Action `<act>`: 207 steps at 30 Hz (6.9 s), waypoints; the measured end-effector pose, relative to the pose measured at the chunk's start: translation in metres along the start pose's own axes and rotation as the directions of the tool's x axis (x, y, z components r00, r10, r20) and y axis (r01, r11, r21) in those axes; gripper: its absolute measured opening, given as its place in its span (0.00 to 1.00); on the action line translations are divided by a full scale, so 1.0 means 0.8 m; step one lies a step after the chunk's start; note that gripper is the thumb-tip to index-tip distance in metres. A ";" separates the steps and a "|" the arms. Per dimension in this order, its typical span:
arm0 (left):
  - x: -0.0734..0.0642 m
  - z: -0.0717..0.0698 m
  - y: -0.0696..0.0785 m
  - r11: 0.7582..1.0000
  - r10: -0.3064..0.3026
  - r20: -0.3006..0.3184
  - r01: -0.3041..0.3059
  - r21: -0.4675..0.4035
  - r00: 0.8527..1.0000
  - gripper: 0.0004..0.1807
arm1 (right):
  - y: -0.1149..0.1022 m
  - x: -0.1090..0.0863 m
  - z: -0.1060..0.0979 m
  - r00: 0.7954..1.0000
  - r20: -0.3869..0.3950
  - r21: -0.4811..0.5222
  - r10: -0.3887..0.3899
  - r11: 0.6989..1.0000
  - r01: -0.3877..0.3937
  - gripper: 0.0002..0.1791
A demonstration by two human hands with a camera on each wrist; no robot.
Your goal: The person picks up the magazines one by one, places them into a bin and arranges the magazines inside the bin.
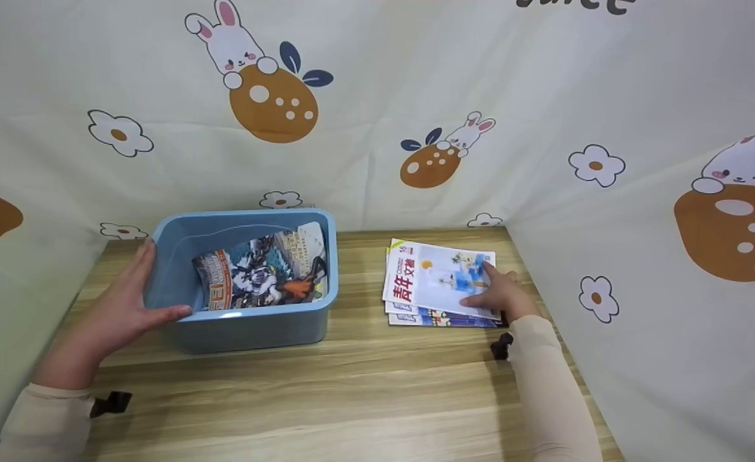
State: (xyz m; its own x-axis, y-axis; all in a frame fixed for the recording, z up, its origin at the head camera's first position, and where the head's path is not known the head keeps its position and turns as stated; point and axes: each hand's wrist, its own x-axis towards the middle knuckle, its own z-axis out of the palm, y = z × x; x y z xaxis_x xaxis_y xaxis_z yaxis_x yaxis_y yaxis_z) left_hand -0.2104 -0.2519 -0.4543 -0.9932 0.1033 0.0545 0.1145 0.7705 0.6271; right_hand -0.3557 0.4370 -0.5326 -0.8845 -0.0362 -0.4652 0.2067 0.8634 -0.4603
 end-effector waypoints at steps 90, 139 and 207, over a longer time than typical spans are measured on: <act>0.001 0.003 -0.004 1.000 0.008 -0.011 -0.008 0.006 1.000 0.85 | -0.126 -0.087 -0.013 0.853 -0.328 0.830 -0.407 0.306 0.466 0.54; 0.001 0.003 -0.002 1.000 0.014 -0.030 -0.014 -0.026 0.999 0.85 | -0.295 -0.073 0.062 0.807 -0.231 0.837 -0.544 0.312 0.450 0.56; 0.005 0.006 -0.001 0.999 -0.014 -0.022 0.013 -0.038 1.000 0.84 | -0.419 -0.098 0.140 0.778 -0.125 0.619 -0.616 0.564 0.547 0.58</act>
State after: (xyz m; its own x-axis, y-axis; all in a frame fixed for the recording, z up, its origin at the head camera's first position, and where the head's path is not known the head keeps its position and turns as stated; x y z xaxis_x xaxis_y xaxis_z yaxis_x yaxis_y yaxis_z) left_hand -0.2142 -0.2495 -0.4584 -0.9949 0.0786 0.0633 0.1008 0.7474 0.6567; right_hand -0.3090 0.0944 -0.4264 -0.8678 -0.4966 0.0164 -0.1079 0.1561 -0.9818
